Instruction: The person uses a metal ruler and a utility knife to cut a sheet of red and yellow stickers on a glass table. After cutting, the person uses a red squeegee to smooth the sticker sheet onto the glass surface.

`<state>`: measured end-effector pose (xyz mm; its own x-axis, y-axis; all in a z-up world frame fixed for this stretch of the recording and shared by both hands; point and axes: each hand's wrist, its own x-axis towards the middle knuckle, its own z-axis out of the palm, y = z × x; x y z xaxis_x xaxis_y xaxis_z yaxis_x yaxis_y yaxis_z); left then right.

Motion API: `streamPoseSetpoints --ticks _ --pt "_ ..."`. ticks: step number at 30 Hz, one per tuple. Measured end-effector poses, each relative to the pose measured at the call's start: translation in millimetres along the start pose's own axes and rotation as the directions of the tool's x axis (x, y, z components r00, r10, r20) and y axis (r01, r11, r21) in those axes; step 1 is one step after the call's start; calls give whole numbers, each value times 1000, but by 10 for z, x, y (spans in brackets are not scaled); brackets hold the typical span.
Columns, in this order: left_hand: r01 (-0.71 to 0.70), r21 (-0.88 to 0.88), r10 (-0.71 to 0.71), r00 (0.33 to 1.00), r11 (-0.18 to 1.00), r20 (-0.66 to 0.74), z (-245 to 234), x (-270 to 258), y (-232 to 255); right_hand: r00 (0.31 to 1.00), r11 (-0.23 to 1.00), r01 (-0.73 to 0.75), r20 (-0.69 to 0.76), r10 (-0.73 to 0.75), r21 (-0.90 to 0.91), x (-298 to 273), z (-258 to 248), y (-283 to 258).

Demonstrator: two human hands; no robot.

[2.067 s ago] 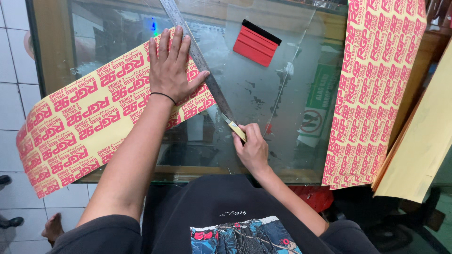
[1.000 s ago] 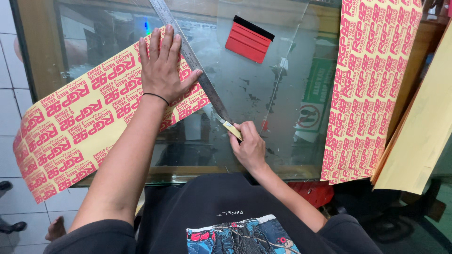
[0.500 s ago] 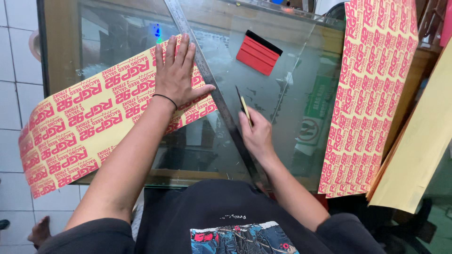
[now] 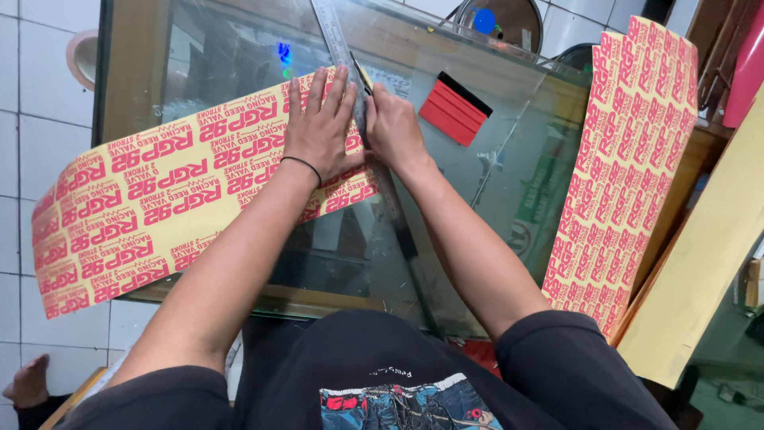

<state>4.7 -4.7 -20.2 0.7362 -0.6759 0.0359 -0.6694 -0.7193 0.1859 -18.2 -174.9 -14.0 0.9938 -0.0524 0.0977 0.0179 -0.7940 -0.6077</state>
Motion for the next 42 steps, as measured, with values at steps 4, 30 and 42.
streamPoseSetpoints --ticks 4,30,42 --pt "1 71 0 1000 997 -9 50 28 -27 1000 999 16 -8 -16 32 -166 -51 -80" --pt "162 -158 -139 979 974 148 -348 -280 126 920 907 -369 57 387 -203 -2374 -610 -505" --pt "38 -88 -38 999 995 -3 -55 -981 -3 922 924 -371 -151 356 -88 -1895 -431 -191"
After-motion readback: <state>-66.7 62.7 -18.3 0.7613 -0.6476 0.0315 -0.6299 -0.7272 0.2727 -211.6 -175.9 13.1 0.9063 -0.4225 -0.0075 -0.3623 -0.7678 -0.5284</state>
